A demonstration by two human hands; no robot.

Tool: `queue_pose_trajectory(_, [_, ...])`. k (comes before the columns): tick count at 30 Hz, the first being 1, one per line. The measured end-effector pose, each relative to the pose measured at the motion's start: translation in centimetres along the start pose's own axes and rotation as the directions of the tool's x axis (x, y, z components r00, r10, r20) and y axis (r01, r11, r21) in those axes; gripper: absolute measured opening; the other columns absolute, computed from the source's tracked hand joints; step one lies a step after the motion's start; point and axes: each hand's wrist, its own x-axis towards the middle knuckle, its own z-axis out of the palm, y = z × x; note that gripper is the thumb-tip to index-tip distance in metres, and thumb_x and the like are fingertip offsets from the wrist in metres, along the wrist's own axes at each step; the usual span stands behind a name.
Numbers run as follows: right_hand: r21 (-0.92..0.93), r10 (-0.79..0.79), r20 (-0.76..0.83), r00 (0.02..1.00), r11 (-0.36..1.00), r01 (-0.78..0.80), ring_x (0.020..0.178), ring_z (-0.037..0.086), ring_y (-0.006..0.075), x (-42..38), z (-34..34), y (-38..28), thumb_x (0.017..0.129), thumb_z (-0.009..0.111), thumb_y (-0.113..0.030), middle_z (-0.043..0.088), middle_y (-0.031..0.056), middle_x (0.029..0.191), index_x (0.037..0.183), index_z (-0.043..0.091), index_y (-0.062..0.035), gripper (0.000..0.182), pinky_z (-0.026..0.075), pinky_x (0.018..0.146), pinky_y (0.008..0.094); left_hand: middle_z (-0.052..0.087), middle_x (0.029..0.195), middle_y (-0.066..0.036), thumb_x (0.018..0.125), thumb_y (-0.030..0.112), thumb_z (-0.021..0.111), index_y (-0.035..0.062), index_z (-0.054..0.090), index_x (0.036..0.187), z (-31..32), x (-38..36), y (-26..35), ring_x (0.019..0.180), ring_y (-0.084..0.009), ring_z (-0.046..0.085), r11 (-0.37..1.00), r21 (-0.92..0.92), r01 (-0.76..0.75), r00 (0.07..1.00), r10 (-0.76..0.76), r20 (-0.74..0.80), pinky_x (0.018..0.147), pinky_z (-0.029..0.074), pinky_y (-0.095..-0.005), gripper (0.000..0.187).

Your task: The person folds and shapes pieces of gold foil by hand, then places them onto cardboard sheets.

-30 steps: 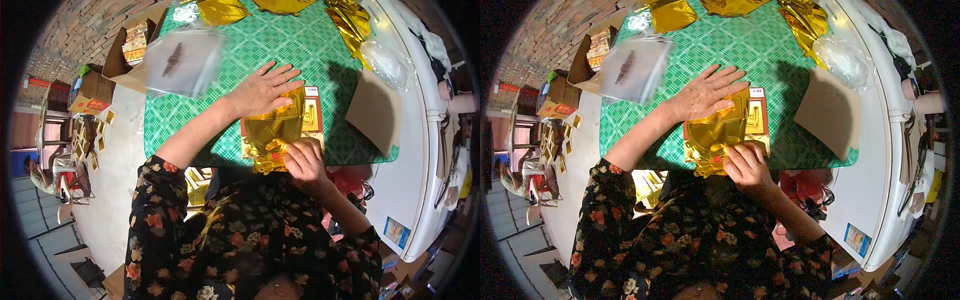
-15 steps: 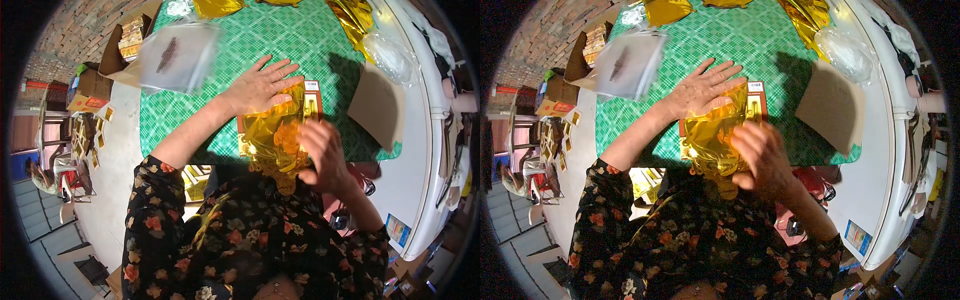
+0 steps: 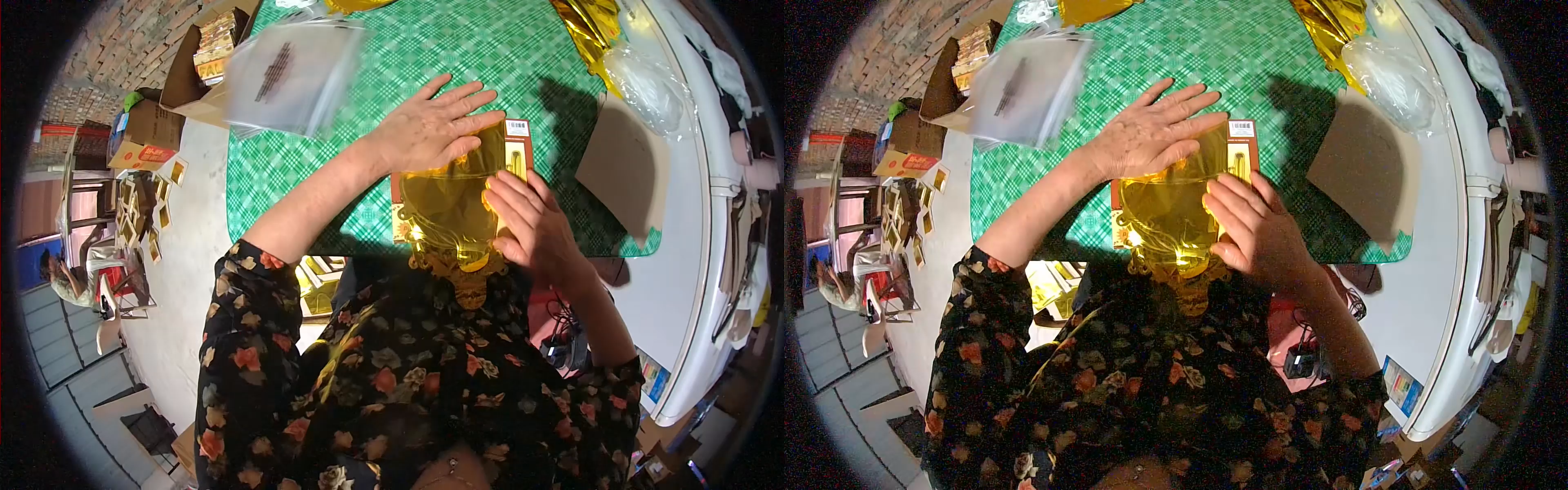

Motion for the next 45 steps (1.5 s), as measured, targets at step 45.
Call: queue_pose_trajectory(45, [-0.067, -0.162, -0.330, 0.930, 0.987, 0.148, 0.118, 0.070, 0.0291, -6.7, 2.7, -1.6, 0.084, 0.075, -0.013, 0.071, 0.0094, 0.119, 0.116, 0.067, -0.0086, 0.033, 0.056, 0.103, 0.0483, 0.032, 0.173, -0.011, 0.110, 0.054, 0.042, 0.0252, 0.041, 0.164, -0.7, -1.8, 3.8, 0.161, -0.0316, 0.026, 0.999, -0.005, 0.053, 0.999, -0.053, 0.011, 0.132, 0.014, -0.0556, 0.061])
